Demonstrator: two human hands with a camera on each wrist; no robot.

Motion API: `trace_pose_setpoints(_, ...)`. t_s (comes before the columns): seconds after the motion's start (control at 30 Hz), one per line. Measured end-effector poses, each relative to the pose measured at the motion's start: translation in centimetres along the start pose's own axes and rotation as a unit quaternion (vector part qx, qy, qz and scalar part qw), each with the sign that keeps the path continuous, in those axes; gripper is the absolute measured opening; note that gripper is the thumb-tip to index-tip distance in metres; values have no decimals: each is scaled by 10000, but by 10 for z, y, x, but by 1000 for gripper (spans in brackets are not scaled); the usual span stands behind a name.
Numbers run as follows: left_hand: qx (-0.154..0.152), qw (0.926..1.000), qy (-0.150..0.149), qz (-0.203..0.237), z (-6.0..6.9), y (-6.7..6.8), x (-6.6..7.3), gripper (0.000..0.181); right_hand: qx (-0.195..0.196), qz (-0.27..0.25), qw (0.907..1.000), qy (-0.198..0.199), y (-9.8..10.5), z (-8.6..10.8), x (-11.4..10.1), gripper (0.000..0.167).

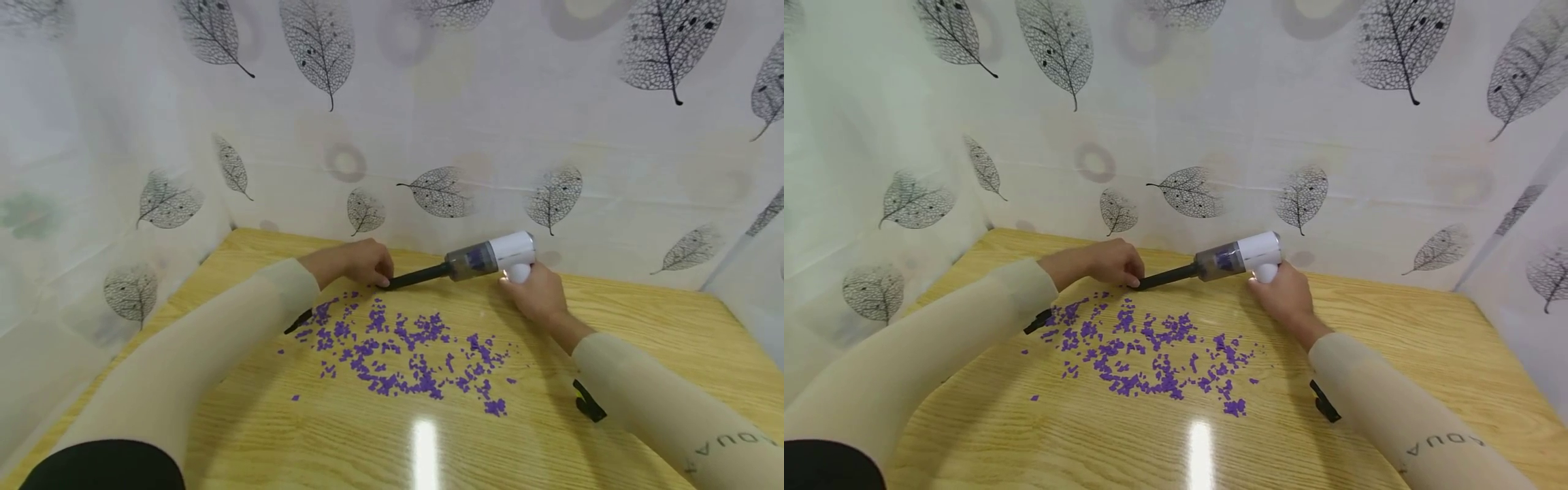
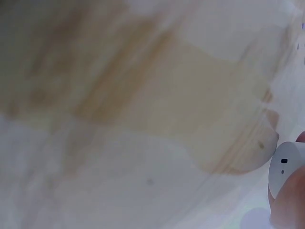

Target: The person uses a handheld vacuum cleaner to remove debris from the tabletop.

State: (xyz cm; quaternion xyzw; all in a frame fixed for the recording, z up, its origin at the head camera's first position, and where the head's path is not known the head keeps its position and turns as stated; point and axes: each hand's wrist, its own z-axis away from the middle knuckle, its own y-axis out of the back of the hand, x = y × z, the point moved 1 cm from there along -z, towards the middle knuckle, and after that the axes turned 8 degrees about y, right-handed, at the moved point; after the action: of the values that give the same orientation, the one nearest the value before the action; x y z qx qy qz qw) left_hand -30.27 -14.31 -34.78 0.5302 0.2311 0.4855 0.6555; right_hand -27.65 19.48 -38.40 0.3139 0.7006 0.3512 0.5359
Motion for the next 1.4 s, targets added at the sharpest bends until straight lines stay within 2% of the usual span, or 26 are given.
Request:
trace_pose_setpoints(0.33,52,9996,-175,-206,1,0,-1,24,17,43,10000,85,-1,0,-1,54)
trace_pose_setpoints(0.5,107,9996,-120,-236,5,2,-4,23,29,2,9999,145,-5,-3,-5,52)
trace_pose_setpoints(0.8,27,9999,-104,-33,12,-1,-13,23,-97,-145,9998,112,-11,-3,-14,56)
trace_pose_setpoints(1.17,155,9994,-313,-66,24,-5,-21,23,-83,-135,9994,306,-14,-5,-20,54)
trace_pose_setpoints(1.4,284,9983,-506,-94,33,-8,-24,21,-223,-227,9993,204,-17,-2,-25,52)
